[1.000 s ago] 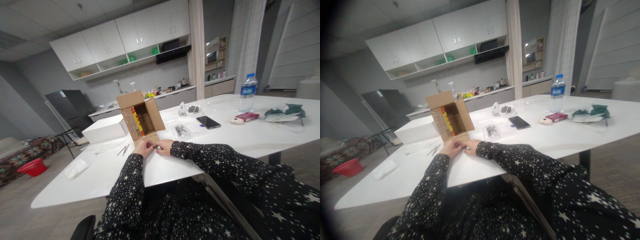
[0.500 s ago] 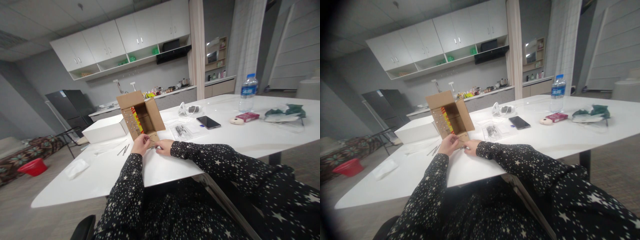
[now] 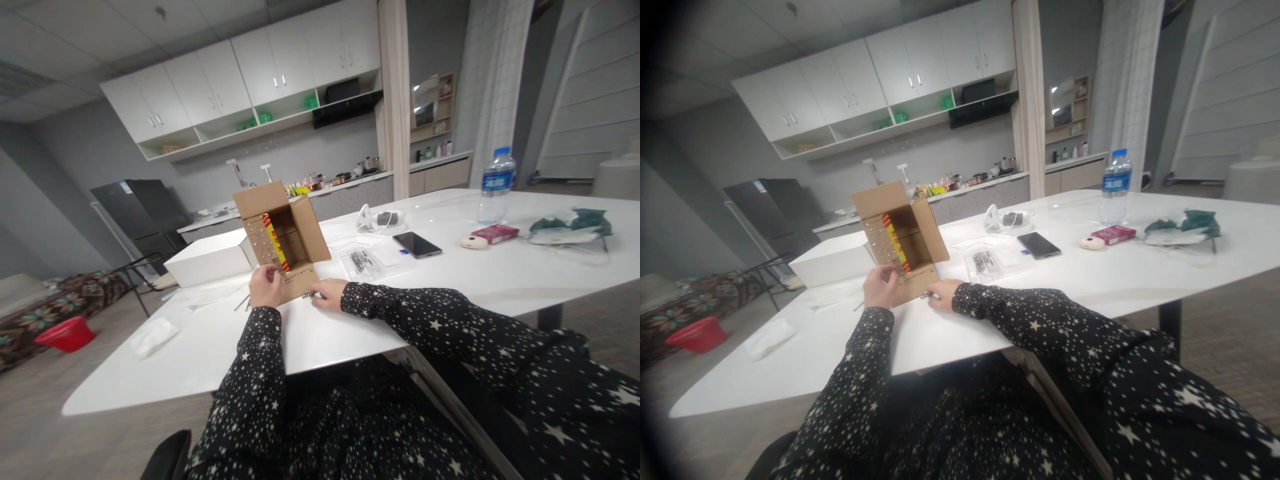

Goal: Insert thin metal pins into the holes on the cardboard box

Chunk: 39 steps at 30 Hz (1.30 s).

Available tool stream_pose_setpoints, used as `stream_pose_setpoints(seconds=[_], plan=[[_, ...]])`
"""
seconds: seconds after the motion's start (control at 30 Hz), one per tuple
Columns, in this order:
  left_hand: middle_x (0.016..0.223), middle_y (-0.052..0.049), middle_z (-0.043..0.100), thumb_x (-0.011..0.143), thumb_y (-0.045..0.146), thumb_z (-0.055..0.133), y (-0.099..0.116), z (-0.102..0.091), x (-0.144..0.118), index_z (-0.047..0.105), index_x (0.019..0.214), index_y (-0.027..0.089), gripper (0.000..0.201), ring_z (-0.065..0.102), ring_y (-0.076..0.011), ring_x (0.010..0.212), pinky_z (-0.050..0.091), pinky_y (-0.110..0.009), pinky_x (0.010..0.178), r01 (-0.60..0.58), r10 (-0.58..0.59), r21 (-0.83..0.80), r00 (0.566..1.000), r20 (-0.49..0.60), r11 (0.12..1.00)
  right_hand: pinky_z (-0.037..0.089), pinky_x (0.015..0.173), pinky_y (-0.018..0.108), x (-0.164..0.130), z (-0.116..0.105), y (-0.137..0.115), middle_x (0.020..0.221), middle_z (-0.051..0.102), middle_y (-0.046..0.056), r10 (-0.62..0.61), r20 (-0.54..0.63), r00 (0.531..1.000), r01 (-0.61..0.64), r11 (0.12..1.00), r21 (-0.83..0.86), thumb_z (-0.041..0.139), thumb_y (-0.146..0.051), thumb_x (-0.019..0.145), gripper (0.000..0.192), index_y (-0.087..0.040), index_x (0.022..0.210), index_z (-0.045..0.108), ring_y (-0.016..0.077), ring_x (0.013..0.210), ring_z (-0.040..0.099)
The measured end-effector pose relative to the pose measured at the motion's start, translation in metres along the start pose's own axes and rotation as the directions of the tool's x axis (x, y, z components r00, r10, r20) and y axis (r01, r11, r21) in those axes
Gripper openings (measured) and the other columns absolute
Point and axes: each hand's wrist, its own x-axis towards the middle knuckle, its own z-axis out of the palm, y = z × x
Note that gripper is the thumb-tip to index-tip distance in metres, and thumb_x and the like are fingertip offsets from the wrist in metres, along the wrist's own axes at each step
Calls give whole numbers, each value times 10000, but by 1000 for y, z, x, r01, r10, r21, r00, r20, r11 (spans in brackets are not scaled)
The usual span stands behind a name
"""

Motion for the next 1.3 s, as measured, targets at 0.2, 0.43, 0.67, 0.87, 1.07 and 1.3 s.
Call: stream_pose_setpoints(seconds=[0.2, 0.43, 0.67, 0.87, 1.07, 1.3], plan=[[862, -56, 631, 737, 285, 482, -1, 0, 0, 639, 870, 174, 234, 568, -161, 720, 464, -313, 778, 48, -49, 7, 998, 29, 999, 397, 659, 257, 0, 0, 1, 840, 673, 46, -20, -9, 1000, 20, 1000, -6, 497, -313, 785, 298, -190, 1013, 645, 180, 776, 602], [857, -54, 637, 729, 276, 488, -5, 1, 1, 652, 861, 174, 234, 581, -167, 741, 470, -313, 776, 28, -28, 17, 999, 17, 999, 394, 658, 249, 0, 1, 1, 839, 673, 45, -15, -9, 1000, 15, 1000, -3, 500, -315, 788, 304, -185, 1022, 645, 170, 767, 599], [842, -46, 639, 717, 265, 502, -9, 3, 2, 656, 838, 182, 213, 594, -174, 764, 475, -319, 786, 12, -11, 25, 1000, -23, 1000, 392, 653, 251, 1, 1, 1, 811, 672, 43, -12, -9, 1000, 12, 1000, 8, 503, -306, 781, 304, -182, 1020, 645, 171, 750, 595], [855, -48, 652, 716, 255, 502, -9, 4, 1, 666, 848, 182, 222, 597, -166, 751, 481, -308, 775, 3, -4, 39, 999, 35, 999, 384, 645, 256, 1, 2, 3, 793, 666, 40, -17, -20, 1000, 17, 1000, 12, 501, -314, 775, 304, -184, 1010, 643, 172, 738, 589], [870, -51, 682, 722, 317, 522, -13, 8, 2, 700, 875, 210, 258, 601, -182, 752, 474, -318, 751, 24, -66, 159, 962, 263, 987, 374, 634, 257, 1, 3, 2, 755, 656, 33, -2, -14, 1000, 3, 1000, 15, 498, -311, 767, 298, -190, 996, 645, 171, 715, 579], [855, -57, 692, 729, 323, 516, -16, 9, 2, 708, 882, 210, 270, 605, -184, 751, 466, -308, 749, 6, -59, 180, 955, 291, 984, 375, 642, 255, 3, 4, 3, 759, 654, 34, -17, -15, 1000, 17, 1000, 13, 498, -322, 771, 297, -190, 993, 645, 171, 723, 579]])
